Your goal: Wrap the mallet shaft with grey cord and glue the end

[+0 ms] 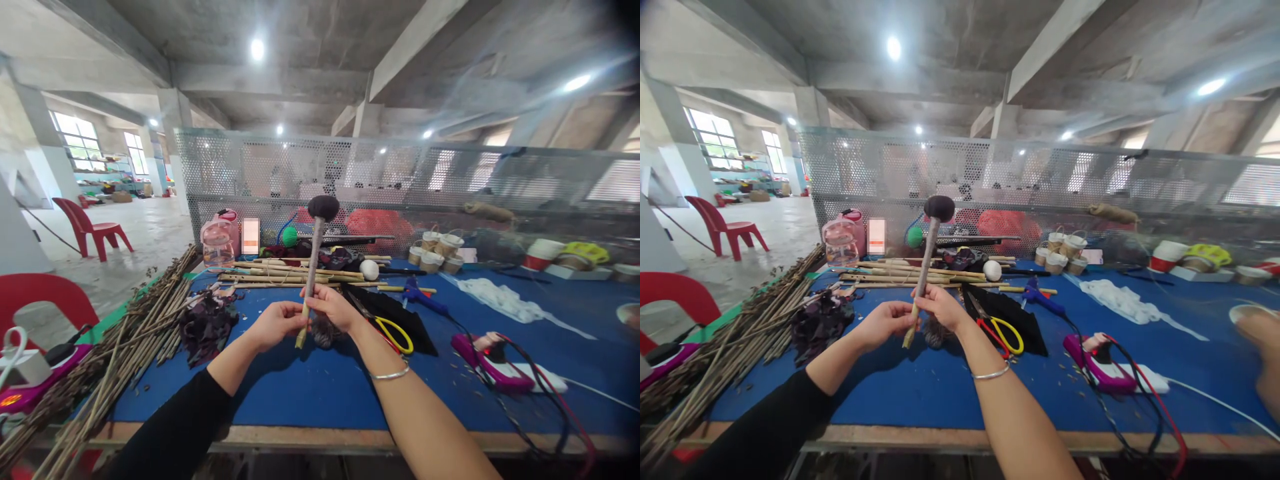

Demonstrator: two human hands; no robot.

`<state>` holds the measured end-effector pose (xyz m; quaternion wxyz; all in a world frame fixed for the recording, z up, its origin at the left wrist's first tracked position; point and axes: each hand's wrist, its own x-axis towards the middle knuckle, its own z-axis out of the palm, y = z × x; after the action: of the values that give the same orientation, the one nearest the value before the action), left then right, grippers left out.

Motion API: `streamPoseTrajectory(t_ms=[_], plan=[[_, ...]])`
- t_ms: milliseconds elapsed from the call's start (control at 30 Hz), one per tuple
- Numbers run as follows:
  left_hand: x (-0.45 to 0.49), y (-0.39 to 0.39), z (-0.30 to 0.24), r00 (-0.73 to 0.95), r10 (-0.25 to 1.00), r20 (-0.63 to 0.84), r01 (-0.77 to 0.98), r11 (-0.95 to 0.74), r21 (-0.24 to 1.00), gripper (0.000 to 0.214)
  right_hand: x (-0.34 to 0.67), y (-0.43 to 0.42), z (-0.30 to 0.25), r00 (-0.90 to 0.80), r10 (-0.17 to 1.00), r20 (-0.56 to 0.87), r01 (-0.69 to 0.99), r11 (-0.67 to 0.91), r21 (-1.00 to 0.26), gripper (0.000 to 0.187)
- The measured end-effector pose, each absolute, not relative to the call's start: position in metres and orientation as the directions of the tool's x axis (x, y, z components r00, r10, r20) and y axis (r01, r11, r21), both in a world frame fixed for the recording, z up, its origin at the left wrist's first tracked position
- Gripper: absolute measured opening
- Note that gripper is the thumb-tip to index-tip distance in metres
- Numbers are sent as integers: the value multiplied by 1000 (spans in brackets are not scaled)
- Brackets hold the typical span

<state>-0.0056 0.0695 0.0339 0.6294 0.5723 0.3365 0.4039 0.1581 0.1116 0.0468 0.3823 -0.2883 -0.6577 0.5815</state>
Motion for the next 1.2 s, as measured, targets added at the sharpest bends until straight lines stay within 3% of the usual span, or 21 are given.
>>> streamPoseTrajectory(t_ms=[67,267,500,667,733,967,1100,1200], plan=[[-4,67,36,473,881,19,-132,50,990,46,158,112,46,-546,820,171,-85,149,-985,37],[-2,73,25,289,956,55,4,-58,998,48,152,113,45,-490,839,237,-43,248,-968,38],[-6,69,32,506,863,-14,-33,35,999,43,159,113,44,-566,815,124,-1,150,-989,35],[-4,75,22,262,953,151,111,-185,976,37,154,115,39,-491,839,234,24,281,-959,32],[-5,78,20,223,962,156,141,-190,972,35,153,114,40,-487,841,238,24,285,-958,33],[-5,72,28,443,893,79,47,-112,993,37,157,110,47,-541,815,207,13,254,-967,30],[-4,74,23,264,943,202,157,-248,956,35,154,115,41,-493,834,248,58,316,-947,25],[-6,77,21,215,962,166,208,-211,955,33,153,116,40,-472,843,258,69,327,-943,26]])
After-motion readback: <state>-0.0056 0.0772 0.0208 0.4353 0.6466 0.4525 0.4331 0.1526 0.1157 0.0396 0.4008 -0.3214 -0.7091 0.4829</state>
